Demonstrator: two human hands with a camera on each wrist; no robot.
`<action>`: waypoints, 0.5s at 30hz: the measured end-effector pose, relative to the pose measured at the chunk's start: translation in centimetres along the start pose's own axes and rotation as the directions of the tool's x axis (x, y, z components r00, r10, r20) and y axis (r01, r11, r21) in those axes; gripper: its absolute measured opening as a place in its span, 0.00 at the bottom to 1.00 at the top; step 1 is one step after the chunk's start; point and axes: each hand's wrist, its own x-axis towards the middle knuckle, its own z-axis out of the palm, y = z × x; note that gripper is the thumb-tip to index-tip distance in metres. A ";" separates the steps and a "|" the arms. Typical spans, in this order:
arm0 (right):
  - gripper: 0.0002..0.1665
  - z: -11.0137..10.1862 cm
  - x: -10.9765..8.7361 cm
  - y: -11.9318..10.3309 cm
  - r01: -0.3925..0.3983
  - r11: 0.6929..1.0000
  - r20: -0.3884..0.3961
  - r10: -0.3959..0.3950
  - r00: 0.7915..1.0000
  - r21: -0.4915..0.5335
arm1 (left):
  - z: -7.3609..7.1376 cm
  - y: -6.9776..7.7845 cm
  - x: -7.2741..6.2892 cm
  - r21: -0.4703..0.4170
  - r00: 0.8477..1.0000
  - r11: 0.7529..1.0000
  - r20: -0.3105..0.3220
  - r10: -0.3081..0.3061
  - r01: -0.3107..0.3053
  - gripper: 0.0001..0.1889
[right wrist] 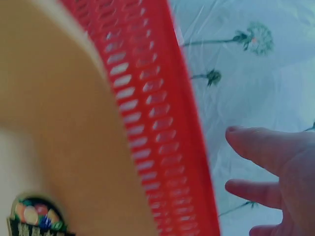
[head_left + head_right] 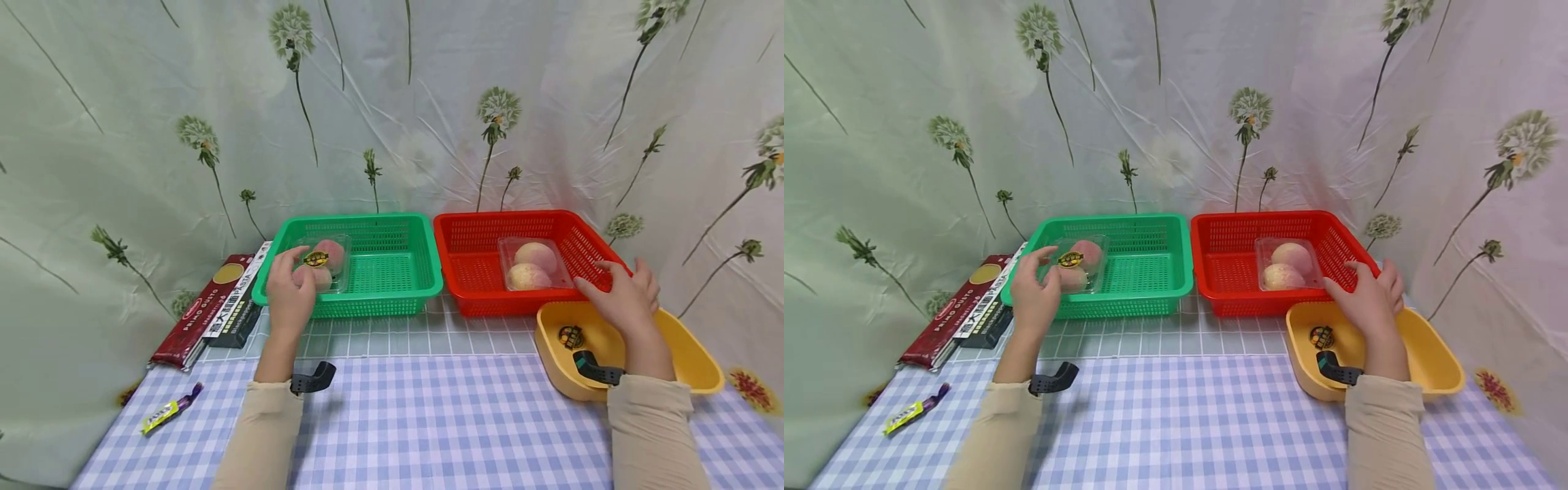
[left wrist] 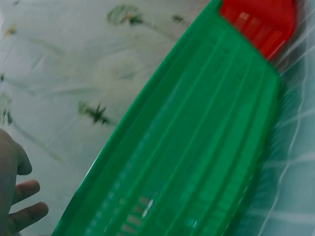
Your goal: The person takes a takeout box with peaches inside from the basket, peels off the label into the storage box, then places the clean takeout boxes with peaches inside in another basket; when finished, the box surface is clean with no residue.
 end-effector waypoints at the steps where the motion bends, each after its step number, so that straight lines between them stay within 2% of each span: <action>1: 0.42 -0.1 0.0 -0.4 0.011 1.000 -0.017 -0.011 1.000 0.005 | -0.3 -0.4 0.3 0.025 1.000 0.999 -0.018 -0.024 0.024 0.17; 5: 0.36 0.1 -0.2 -1.9 0.069 0.997 -0.079 -0.066 0.995 0.028 | -1.6 -2.0 1.0 0.066 0.987 0.989 -0.098 -0.125 0.131 0.16; 8: 0.32 0.7 -0.3 -3.1 0.147 0.986 -0.140 -0.135 0.981 0.075 | -2.2 -3.3 0.9 0.041 0.970 0.978 -0.141 -0.198 0.205 0.15; 12: 0.30 2.0 -0.8 -4.7 0.286 0.949 -0.209 -0.256 0.944 0.132 | -2.7 -4.4 0.5 -0.002 0.941 0.944 -0.086 -0.328 0.329 0.16; 15: 0.30 2.9 -1.3 -5.8 0.361 0.920 -0.224 -0.323 0.919 0.154 | -2.7 -5.0 0.3 -0.032 0.912 0.913 -0.032 -0.408 0.407 0.18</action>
